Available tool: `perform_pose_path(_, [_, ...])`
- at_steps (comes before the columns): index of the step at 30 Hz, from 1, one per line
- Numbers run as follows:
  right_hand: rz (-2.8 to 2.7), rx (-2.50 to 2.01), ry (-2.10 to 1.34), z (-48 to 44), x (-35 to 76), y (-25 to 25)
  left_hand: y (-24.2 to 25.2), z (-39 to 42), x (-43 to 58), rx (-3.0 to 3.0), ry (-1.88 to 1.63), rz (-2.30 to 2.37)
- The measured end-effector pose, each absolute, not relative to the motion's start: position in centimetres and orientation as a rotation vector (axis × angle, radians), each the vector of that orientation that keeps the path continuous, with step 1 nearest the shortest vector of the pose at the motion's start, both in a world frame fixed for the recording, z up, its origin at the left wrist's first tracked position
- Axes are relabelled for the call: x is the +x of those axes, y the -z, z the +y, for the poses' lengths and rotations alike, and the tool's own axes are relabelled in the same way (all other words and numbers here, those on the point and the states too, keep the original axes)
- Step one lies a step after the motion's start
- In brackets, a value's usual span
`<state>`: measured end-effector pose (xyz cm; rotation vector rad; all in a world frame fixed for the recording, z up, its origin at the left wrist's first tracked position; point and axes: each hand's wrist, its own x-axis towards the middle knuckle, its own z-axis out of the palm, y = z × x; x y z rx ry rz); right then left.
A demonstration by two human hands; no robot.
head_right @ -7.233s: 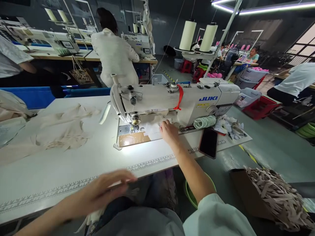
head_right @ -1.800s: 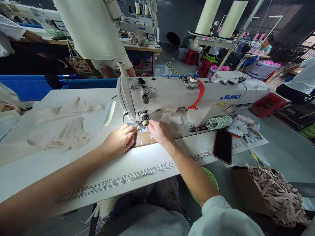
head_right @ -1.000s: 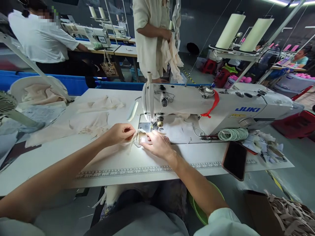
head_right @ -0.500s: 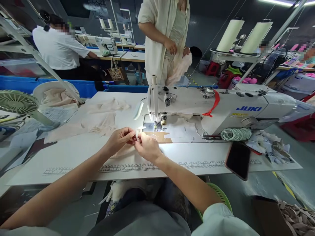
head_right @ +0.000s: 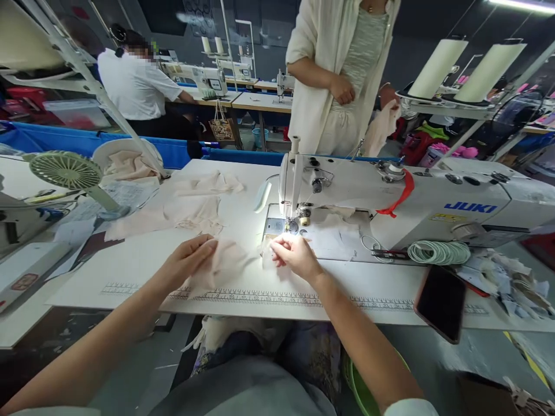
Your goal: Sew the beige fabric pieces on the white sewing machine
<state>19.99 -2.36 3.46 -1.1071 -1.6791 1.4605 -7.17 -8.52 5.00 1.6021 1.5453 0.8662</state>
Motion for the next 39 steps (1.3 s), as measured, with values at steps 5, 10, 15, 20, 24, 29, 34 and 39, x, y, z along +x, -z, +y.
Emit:
perform_pose_path(5, [-2.155, -1.408, -0.734, -1.5, 21.0, -3.6, -5.1, -7.9, -11.9, 1.686, -0.651, 1.922])
perform_pose_path(10, [-2.383, -1.496, -0.123, -1.9, 19.9, -2.5, -5.5, -5.6, -12.4, 2.215, -0.489, 2.164])
perform_pose_path(15, [-2.4, -1.443, 0.058, -2.3, 19.9, -1.9, -6.5, -1.1, -12.3, 2.447, -0.515, 2.052])
perform_pose_path(20, [-2.337, -1.45, 0.066, -2.5, 20.7, -1.6, -7.6, 5.9, -12.4, 2.243, -0.494, 2.202])
perform_pose_path(24, [-2.321, -1.397, 0.049, -2.6, 21.1, -1.1, -7.4, 10.3, -10.9, 1.942, -0.49, 2.402])
perform_pose_path(29, [-2.305, -1.374, 0.024, -2.4, 21.2, -0.8, -6.1, 12.6, -10.1, 1.809, -0.735, 2.402])
perform_pose_path(34, [-2.304, -1.387, -0.056, -2.4, 21.2, -1.2, -6.6, 13.0, -12.1, 1.63, -1.081, 2.362])
perform_pose_path(39, [-2.255, -1.333, -0.235, -2.2, 22.0, -1.9, -11.2, 11.5, -15.3, 1.288, -1.776, 1.99])
